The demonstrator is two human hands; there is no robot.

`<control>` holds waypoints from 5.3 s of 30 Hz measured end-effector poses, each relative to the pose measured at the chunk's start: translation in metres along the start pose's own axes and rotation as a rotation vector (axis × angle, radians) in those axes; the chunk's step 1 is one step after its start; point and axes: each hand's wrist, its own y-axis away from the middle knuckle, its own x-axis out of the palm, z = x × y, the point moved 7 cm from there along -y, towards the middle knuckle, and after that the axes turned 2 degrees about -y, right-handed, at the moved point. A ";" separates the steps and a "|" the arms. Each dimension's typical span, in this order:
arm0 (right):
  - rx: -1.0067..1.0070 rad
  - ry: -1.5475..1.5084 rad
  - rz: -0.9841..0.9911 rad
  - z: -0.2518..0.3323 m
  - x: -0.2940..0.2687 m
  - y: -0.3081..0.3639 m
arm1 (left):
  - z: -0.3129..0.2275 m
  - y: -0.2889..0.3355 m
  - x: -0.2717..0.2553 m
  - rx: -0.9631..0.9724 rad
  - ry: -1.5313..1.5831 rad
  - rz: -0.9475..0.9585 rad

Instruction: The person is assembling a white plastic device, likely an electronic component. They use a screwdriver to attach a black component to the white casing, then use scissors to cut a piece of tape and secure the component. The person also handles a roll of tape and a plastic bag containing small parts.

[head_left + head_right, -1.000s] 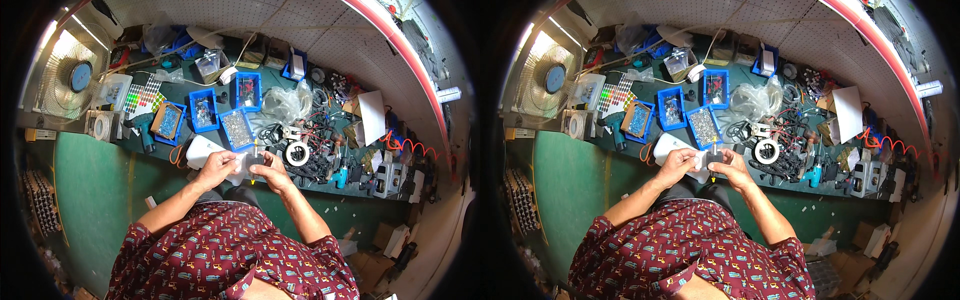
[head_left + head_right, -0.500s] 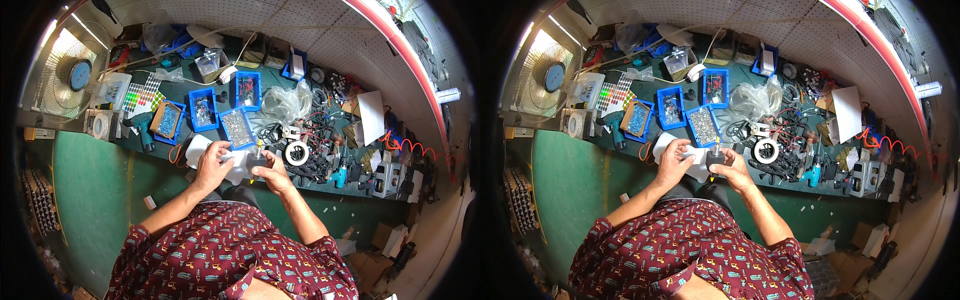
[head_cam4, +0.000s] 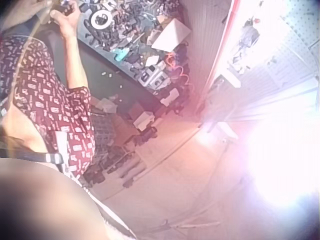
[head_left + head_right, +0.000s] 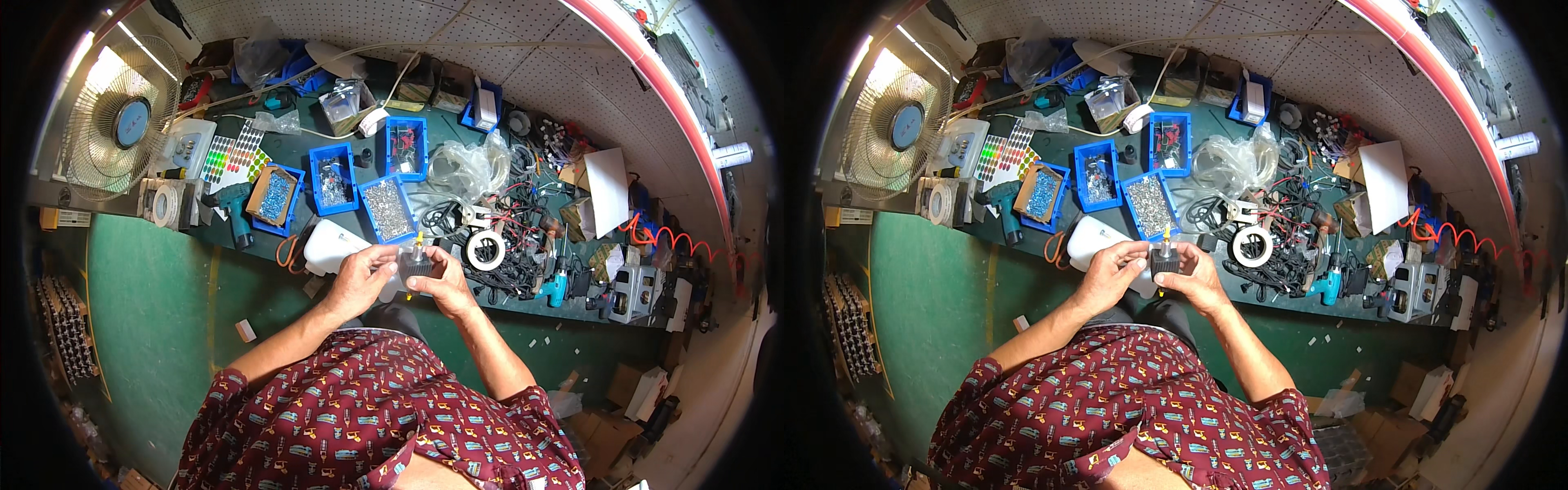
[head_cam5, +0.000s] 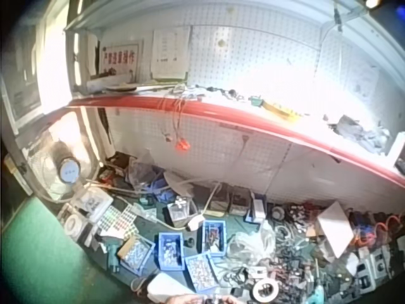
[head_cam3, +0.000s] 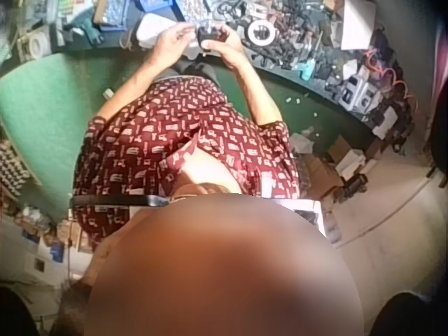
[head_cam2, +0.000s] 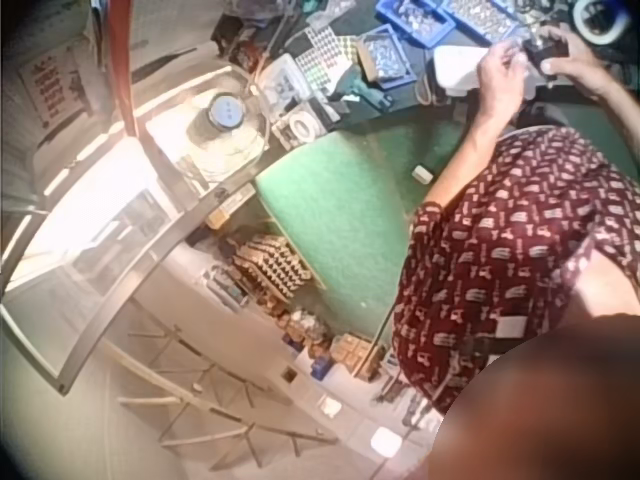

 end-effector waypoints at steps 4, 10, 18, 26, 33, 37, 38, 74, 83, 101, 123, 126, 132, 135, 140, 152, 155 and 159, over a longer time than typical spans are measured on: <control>0.014 0.068 0.065 0.007 0.008 0.005 | 0.022 -0.004 0.004 -0.071 0.134 0.011; 0.099 0.026 0.079 -0.007 0.002 0.010 | 0.023 -0.003 0.005 -0.239 0.351 0.029; 0.042 0.052 0.117 -0.002 0.016 0.015 | 0.026 -0.008 -0.006 -0.204 0.454 0.013; 0.026 -0.078 0.103 0.003 0.015 0.015 | 0.007 -0.005 0.001 -0.274 0.515 0.360; 0.053 -0.112 0.032 0.009 0.008 0.016 | 0.011 -0.011 -0.009 -0.158 0.203 0.308; -0.119 0.050 0.003 0.018 -0.001 0.009 | 0.000 -0.012 -0.014 -0.017 -0.097 0.286; -0.108 0.085 0.032 0.021 0.001 0.008 | -0.002 -0.013 -0.013 -0.005 -0.108 0.298; -0.001 -0.076 0.058 0.023 0.005 0.007 | -0.017 -0.001 -0.022 -0.063 0.010 0.336; -0.030 -0.143 -0.009 0.021 -0.005 0.010 | 0.002 0.011 -0.049 -0.198 0.023 0.257; -0.165 -0.133 -0.010 0.025 0.003 0.013 | -0.011 0.003 -0.023 -0.141 0.139 0.047; -0.118 -0.051 0.007 0.031 0.012 0.015 | -0.015 -0.005 -0.010 -0.055 0.023 0.268; -0.126 -0.061 0.002 0.032 0.012 0.014 | -0.011 -0.008 -0.010 -0.047 -0.017 0.293; -0.145 -0.010 -0.014 0.034 0.012 0.013 | -0.028 -0.006 -0.005 -0.015 0.134 0.296; -0.249 0.085 -0.024 0.042 0.017 0.015 | -0.035 0.001 -0.001 0.012 0.159 0.299; -0.341 0.122 -0.057 0.048 0.028 0.021 | -0.028 0.000 0.003 -0.001 0.112 0.190; -0.217 0.107 0.007 0.064 0.011 0.021 | -0.070 0.001 0.006 0.207 -0.046 0.331; -0.189 0.074 0.022 0.065 0.014 0.025 | -0.080 0.000 0.006 0.280 -0.113 0.328; -0.237 0.152 0.047 0.071 0.019 0.027 | -0.083 -0.001 0.006 0.273 -0.125 0.282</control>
